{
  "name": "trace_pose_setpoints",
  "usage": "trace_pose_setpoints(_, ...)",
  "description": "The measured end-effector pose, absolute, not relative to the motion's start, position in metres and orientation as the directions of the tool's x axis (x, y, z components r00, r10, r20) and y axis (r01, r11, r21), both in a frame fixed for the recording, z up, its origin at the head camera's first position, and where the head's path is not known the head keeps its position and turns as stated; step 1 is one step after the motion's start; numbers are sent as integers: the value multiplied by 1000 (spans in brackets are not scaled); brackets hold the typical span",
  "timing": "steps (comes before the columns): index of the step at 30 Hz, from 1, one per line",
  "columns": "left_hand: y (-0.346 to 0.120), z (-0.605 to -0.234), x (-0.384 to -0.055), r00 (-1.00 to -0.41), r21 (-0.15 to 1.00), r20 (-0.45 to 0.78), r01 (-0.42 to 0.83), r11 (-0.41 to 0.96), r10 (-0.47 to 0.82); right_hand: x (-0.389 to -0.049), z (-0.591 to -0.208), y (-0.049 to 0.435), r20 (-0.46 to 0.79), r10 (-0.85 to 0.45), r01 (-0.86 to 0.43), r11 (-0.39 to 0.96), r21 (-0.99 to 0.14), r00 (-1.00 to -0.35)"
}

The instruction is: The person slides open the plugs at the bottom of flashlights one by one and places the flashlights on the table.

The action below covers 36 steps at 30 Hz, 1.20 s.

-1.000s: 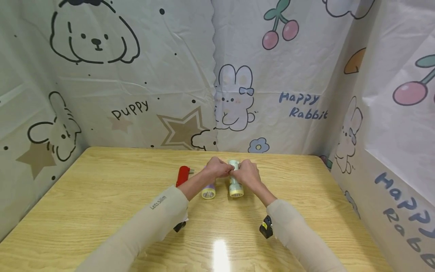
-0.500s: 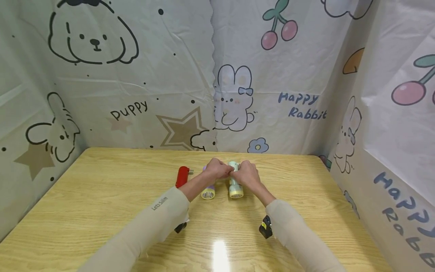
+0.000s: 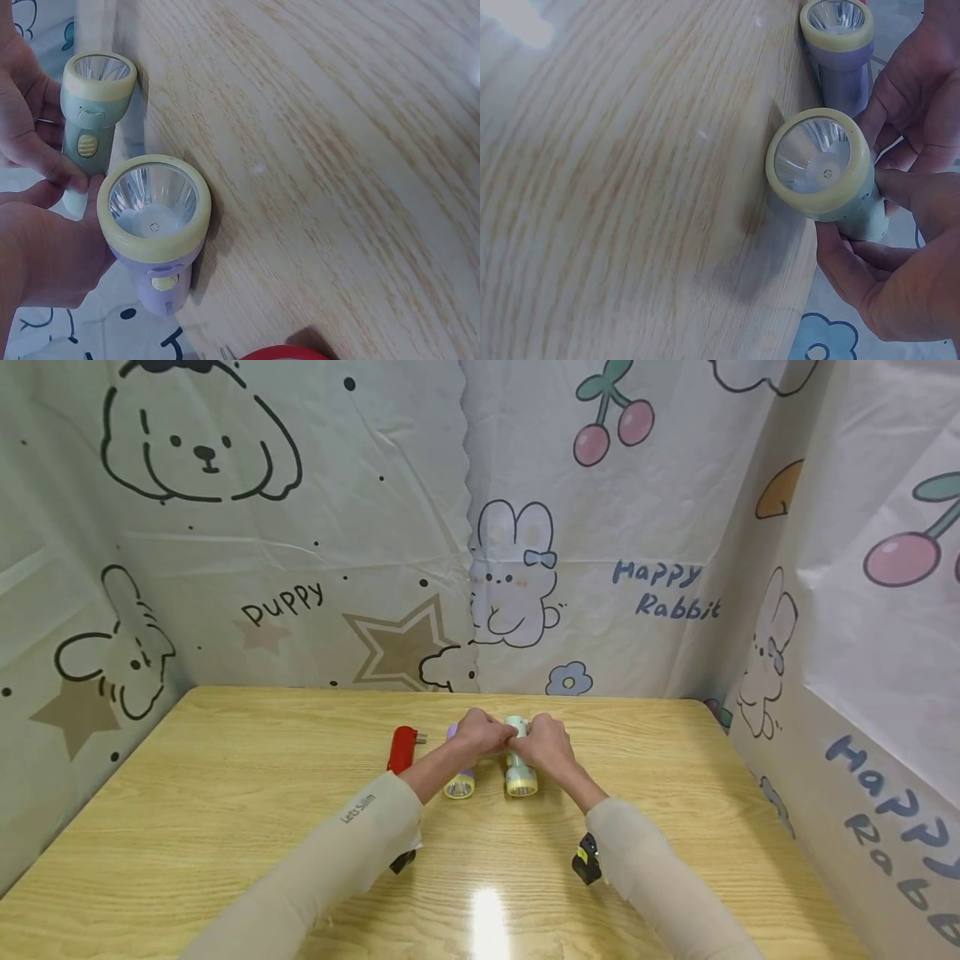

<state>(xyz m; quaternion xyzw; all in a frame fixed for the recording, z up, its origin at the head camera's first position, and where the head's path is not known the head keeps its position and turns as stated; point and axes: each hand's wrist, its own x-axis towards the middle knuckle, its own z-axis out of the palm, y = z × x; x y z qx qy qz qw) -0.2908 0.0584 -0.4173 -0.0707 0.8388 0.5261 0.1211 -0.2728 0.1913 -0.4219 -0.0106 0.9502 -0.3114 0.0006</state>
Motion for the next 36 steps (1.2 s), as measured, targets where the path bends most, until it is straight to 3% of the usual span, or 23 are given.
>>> trace_pose_setpoints(36, 57, -418, -297, -968, 838, -250, -214, 503, 4, -279, -423, 190, -28, -35, -13, 819, -574, -999)
